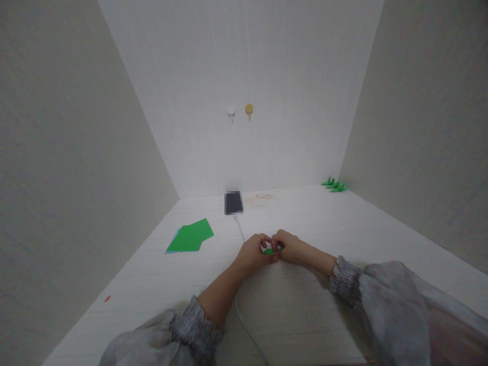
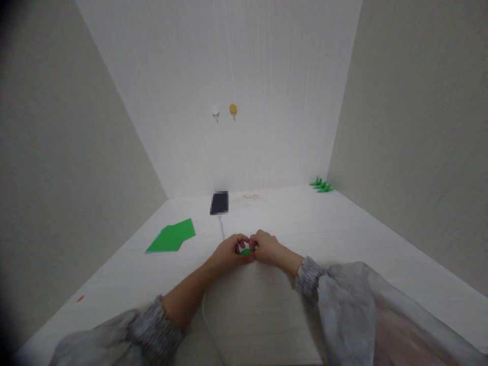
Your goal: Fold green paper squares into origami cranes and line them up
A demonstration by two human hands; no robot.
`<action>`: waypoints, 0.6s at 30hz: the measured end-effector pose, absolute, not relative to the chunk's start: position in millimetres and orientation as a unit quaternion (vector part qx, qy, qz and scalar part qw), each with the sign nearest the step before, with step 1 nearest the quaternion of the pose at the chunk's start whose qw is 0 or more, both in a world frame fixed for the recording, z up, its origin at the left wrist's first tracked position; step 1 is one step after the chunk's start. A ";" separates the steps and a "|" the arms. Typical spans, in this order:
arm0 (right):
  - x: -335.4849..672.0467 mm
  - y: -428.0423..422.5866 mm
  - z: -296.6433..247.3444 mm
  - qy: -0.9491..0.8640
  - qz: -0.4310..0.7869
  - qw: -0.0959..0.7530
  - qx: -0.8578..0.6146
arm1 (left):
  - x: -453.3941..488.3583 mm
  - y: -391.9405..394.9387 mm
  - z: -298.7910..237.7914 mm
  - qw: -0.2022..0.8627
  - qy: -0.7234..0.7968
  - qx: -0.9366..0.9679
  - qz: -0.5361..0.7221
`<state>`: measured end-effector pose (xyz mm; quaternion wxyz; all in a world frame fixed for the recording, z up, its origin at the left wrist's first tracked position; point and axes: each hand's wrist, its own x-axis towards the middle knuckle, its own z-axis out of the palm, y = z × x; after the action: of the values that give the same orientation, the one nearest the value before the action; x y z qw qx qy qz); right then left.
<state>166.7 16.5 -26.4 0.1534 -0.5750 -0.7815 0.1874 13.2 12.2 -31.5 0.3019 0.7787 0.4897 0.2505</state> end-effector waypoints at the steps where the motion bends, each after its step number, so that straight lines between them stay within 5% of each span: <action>1: 167.0 17.0 -27.0 -0.782 0.190 0.154 -0.573 | 14.4 12.9 -31.6 0.305 0.494 0.776 0.248; 18: 170.5 16.6 -25.8 -0.809 0.260 0.182 -0.494 | 6.8 10.5 -25.5 0.406 0.471 0.751 0.222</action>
<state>170.5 16.6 -25.8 0.1819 -0.4939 -0.8094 0.2605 6.8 10.5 -25.5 0.4056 0.7514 0.4708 0.2217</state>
